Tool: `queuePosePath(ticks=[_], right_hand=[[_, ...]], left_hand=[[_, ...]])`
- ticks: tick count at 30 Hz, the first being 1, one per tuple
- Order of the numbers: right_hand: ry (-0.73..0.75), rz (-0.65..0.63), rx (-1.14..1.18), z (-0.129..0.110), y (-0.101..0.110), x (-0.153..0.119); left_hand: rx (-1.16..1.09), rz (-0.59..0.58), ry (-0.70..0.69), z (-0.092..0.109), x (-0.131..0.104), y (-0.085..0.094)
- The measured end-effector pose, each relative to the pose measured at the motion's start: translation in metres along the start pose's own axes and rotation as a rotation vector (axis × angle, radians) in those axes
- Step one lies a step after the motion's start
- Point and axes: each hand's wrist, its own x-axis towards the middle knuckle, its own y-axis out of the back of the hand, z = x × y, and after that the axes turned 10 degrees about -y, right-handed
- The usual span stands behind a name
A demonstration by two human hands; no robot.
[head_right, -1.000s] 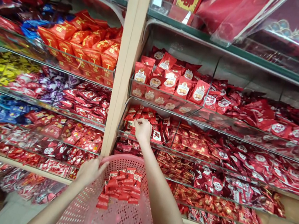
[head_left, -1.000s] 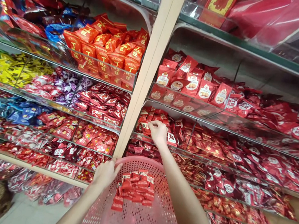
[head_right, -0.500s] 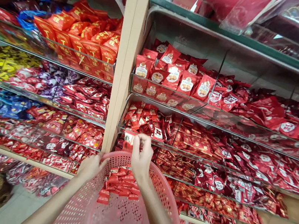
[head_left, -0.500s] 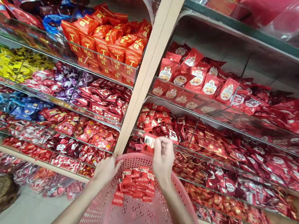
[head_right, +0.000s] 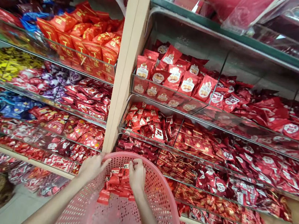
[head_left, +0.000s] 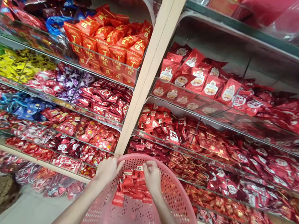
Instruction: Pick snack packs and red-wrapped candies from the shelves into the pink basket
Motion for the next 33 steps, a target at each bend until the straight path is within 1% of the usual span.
queuePosePath(ticks=[6,9,11,14,16,19,23,26,28,33], right_hand=[[0.029,0.072,-0.279,-0.002,0.006,-0.003],[0.070,0.058,-0.358,-0.008,0.013,-0.006],[0.137,0.002,-0.372,-0.014,0.017,-0.009],[0.311,-0.140,-0.380,-0.021,0.021,-0.015],[0.395,-0.226,-0.405,-0.021,0.022,-0.018],[0.410,-0.304,-0.434,-0.015,0.024,-0.018],[0.406,-0.373,-0.430,-0.007,0.031,-0.014],[0.402,-0.383,-0.470,-0.007,0.034,-0.015],[0.416,-0.367,-0.499,-0.008,0.032,-0.018],[0.499,-0.265,-0.570,-0.010,0.019,-0.025]], left_hand=[[0.010,-0.010,-0.001,0.002,0.000,0.002],[0.015,-0.021,0.004,0.003,0.000,0.004],[0.014,-0.023,0.008,0.003,0.000,0.004],[0.009,-0.021,0.005,0.003,-0.001,0.004],[0.007,-0.023,-0.001,0.003,-0.002,0.003],[0.009,-0.024,0.001,0.003,-0.002,0.003],[0.008,-0.023,0.004,0.003,-0.001,0.003],[0.005,-0.014,0.001,0.002,0.000,0.002],[0.009,-0.002,-0.004,0.001,-0.001,0.002],[0.004,0.003,-0.005,0.003,-0.002,0.003]])
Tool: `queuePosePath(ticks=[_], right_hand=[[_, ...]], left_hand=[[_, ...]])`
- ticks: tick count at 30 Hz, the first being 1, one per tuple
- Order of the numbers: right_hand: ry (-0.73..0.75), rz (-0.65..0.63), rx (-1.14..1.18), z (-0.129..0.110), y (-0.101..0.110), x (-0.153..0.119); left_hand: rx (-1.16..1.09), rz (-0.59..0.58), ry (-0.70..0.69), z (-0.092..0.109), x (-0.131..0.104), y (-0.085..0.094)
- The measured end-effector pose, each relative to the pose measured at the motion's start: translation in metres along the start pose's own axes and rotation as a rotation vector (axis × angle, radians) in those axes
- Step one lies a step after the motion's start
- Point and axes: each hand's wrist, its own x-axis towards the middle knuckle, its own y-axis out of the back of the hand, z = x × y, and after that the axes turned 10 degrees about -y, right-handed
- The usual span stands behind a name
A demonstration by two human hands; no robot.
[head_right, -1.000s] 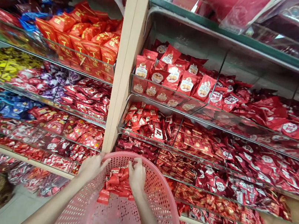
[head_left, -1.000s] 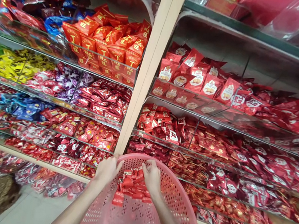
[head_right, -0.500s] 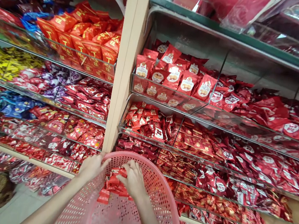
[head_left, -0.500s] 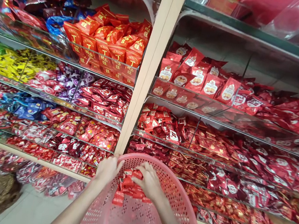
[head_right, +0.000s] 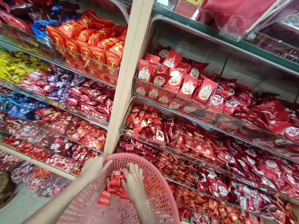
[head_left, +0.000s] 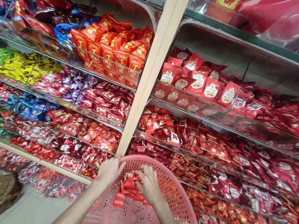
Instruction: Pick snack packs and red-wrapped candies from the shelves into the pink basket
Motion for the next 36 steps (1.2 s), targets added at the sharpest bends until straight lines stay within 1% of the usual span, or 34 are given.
queuePosePath(ticks=[6,10,13,17,23,29,32,34,36], right_hand=[[0.088,0.127,-0.041,0.001,-0.012,0.005],[0.063,0.171,-0.029,0.002,-0.017,0.005],[0.045,0.204,-0.020,-0.002,-0.021,0.004],[0.086,0.213,-0.018,-0.010,-0.029,0.001],[0.201,0.171,-0.021,-0.016,-0.038,-0.004],[0.208,0.147,-0.006,-0.017,-0.034,-0.006],[0.209,0.136,0.038,-0.016,-0.030,-0.006],[0.181,0.165,0.089,-0.011,-0.026,-0.005],[0.096,0.223,0.128,-0.004,-0.019,-0.002]], left_hand=[[-0.019,-0.018,0.012,0.004,-0.002,0.007],[-0.003,-0.026,0.007,0.005,-0.003,0.009],[-0.004,-0.028,0.007,0.006,-0.003,0.008],[-0.015,-0.025,0.006,0.006,-0.002,0.007],[-0.015,-0.014,0.000,0.006,-0.002,0.006],[-0.010,-0.025,0.009,0.006,0.000,0.005],[-0.014,-0.027,0.008,0.006,0.001,0.005],[-0.016,-0.030,0.006,0.006,0.001,0.006],[-0.019,-0.032,0.005,0.006,0.000,0.007]])
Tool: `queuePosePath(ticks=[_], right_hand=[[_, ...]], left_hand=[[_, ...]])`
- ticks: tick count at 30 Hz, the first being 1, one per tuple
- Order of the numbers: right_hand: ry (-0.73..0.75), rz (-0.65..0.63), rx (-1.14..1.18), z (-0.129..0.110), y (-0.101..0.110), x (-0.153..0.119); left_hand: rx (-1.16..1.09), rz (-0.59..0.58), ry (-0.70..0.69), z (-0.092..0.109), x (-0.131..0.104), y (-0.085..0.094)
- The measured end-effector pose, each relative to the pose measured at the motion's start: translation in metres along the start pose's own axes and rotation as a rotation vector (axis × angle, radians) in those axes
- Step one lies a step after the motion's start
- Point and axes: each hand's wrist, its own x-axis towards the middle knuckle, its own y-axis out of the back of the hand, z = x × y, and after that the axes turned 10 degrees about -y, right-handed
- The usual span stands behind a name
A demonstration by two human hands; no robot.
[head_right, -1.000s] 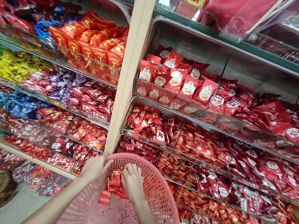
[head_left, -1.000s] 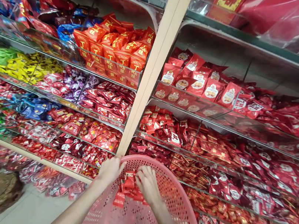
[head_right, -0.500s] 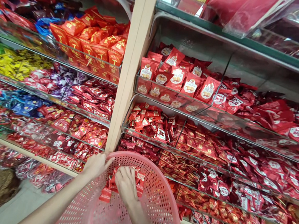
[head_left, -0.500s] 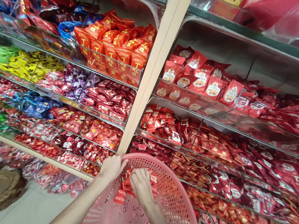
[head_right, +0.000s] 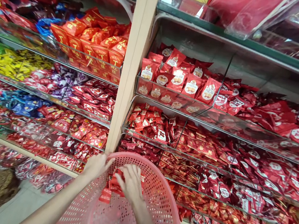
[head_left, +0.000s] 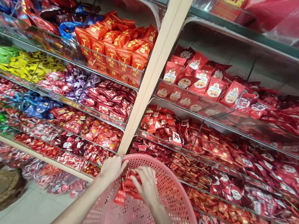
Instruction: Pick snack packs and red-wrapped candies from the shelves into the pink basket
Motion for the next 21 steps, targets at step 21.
queuePosePath(ticks=[21], right_hand=[[-0.147,-0.211,0.157,0.021,0.024,0.001]], left_hand=[[-0.016,-0.009,0.009,0.002,0.000,-0.001]])
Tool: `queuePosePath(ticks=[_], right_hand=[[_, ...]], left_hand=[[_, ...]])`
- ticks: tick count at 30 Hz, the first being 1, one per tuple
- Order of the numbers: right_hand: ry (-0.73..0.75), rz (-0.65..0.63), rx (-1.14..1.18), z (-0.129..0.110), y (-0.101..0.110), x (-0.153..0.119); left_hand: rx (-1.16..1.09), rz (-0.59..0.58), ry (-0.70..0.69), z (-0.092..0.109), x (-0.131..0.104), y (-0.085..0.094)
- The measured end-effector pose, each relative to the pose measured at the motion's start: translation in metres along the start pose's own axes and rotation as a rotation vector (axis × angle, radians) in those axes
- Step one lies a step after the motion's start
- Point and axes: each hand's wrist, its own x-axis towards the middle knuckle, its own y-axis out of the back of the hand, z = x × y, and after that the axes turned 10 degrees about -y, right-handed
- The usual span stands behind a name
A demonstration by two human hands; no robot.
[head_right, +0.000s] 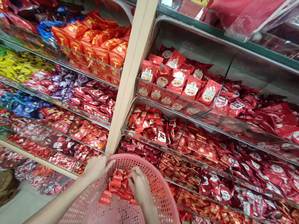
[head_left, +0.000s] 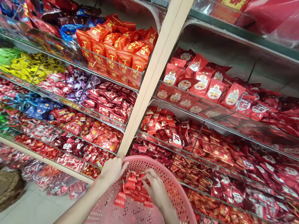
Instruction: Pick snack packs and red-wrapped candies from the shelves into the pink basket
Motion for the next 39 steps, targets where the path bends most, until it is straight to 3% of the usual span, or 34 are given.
queuePosePath(ticks=[13,20,25,29,32,36,39], right_hand=[[-0.053,0.055,0.041,0.005,-0.003,0.000],[-0.024,-0.030,-0.033,0.004,0.008,-0.001],[-0.149,-0.032,-0.190,-0.003,0.020,-0.008],[-0.212,-0.108,-0.247,-0.010,0.021,-0.017],[-0.313,-0.144,-0.291,-0.010,0.016,-0.022],[-0.513,-0.103,-0.403,-0.005,0.000,-0.034],[-0.520,-0.026,-0.475,0.000,-0.009,-0.041]], left_hand=[[0.012,0.025,-0.010,0.001,0.001,0.000],[0.013,0.023,-0.012,0.001,0.000,0.001],[0.033,0.025,-0.030,0.001,0.002,0.000],[0.038,0.036,-0.033,0.000,0.002,-0.003],[0.038,0.037,-0.031,-0.001,0.001,-0.004],[0.039,0.028,-0.033,-0.001,0.001,-0.005],[0.047,0.029,-0.029,-0.001,0.002,-0.005]])
